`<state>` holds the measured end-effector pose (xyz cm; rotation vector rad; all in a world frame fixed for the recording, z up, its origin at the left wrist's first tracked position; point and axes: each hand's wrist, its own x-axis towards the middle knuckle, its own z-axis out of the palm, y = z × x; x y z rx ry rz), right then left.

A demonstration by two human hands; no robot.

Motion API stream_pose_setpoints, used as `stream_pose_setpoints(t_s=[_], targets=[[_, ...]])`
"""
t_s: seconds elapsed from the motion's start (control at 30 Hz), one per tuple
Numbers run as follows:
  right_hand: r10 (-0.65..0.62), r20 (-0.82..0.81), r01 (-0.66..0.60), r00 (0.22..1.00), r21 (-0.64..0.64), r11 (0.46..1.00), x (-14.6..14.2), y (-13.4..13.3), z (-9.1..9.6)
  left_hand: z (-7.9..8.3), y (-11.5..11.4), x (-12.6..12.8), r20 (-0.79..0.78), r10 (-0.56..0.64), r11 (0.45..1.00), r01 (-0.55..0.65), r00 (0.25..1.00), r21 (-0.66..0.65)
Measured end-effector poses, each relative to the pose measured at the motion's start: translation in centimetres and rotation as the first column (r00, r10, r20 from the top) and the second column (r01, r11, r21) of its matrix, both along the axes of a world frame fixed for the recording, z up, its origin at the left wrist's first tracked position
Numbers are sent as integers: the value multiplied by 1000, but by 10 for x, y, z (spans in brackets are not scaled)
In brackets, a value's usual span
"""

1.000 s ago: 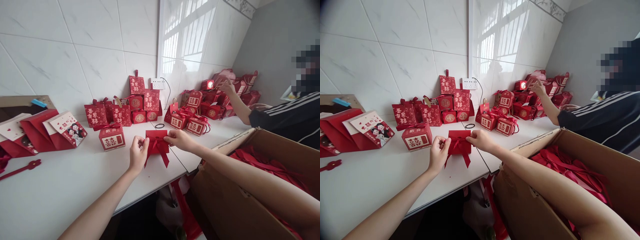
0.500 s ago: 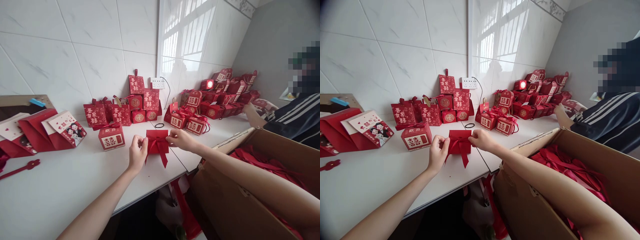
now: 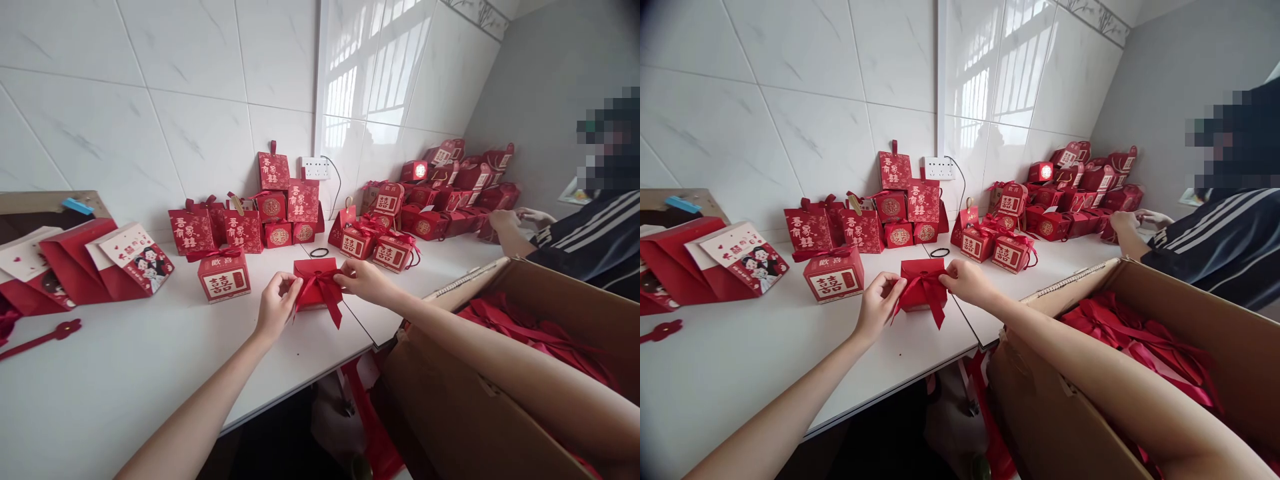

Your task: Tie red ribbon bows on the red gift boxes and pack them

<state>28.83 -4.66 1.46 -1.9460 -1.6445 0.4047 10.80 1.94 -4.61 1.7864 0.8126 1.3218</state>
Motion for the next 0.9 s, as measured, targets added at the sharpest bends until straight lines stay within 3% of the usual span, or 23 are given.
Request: stream_pose_setpoints(t_s=[0.07, 0.13, 0.23, 0.37, 0.5, 0.73, 0.9], targets=[[-19, -35, 21, 999, 49, 999, 0, 0, -2, 1, 0, 0, -7, -20, 999, 20, 1000, -30], [-30, 21, 26, 999, 190, 981, -3, -4, -2, 1, 0, 1, -1, -63, 995, 63, 998, -73], [66, 222, -149, 973, 382, 912, -14, -15, 1, 2, 0, 2, 11, -137, 981, 137, 991, -137], [307, 442, -453, 843, 275, 848, -32, -27, 4, 9, -4, 2, -16, -224, 958, 217, 974, -189], [341, 582, -529, 738, 186, 828, -38, -28, 1, 17, -7, -1, -104, -314, 936, 289, 944, -200], [399, 506, -564, 765, 226, 794, -28, -28, 0, 22, 0, -6, -202, -156, 984, 169, 967, 51], [416, 482, -587, 771, 283, 759, -27, -30, 0, 25, 4, -9, -115, -183, 982, 176, 976, -64]])
